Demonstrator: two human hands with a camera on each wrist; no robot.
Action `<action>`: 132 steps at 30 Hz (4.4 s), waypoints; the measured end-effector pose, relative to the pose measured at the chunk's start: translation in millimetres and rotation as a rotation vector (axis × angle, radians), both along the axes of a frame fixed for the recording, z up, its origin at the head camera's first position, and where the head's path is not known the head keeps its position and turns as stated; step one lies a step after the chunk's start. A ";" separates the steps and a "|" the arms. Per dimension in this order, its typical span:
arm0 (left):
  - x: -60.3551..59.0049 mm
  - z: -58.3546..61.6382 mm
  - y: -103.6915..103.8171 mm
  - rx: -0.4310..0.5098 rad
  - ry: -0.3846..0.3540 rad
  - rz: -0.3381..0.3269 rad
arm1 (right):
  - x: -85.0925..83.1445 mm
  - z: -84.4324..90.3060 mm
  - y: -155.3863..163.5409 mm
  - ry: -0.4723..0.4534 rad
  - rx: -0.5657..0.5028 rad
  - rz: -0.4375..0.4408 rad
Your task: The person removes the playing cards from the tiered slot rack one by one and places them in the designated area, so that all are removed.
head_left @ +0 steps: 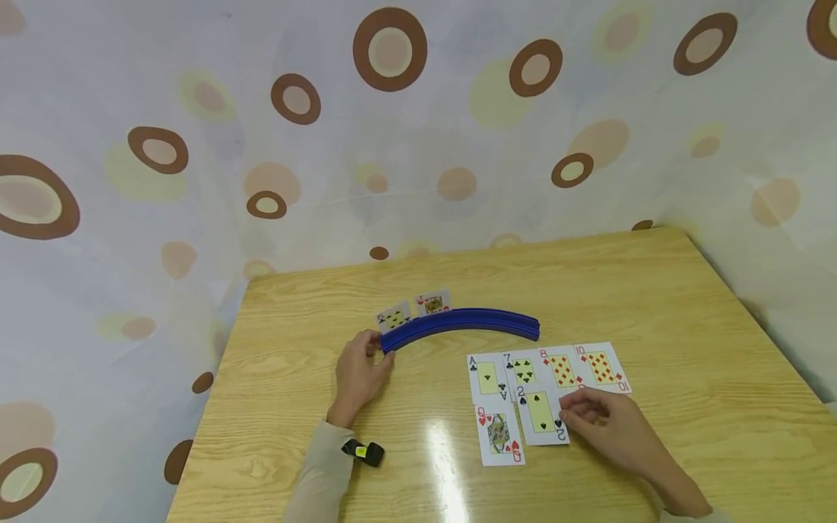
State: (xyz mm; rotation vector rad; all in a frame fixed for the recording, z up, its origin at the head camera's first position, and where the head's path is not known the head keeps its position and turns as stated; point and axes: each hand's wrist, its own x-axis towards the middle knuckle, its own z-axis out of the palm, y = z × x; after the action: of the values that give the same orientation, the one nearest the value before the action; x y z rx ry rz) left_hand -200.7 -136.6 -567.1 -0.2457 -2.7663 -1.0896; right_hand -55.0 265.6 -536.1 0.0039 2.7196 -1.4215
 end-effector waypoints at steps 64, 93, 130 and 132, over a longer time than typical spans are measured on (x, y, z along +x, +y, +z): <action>-0.1 1.1 0.4 0.000 0.011 -0.001 | 1.2 -7.9 -3.0 0.045 0.063 0.098; -0.6 -1.7 0.1 -0.011 -0.006 0.017 | -114.0 -0.6 -77.0 0.283 -0.085 0.090; -1.8 -3.3 -1.1 -0.025 0.002 0.013 | -168.1 4.1 -126.8 0.277 -0.131 0.041; -1.3 -3.1 -1.0 -0.025 0.004 0.014 | -168.1 3.6 -126.2 0.330 -0.170 0.025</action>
State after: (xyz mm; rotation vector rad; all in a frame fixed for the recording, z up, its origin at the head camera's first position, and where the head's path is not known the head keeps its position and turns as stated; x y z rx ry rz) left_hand -202.0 -137.7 -570.3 -0.2306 -2.7755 -1.0501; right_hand -223.2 139.4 -532.5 -0.2986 2.8189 -1.7830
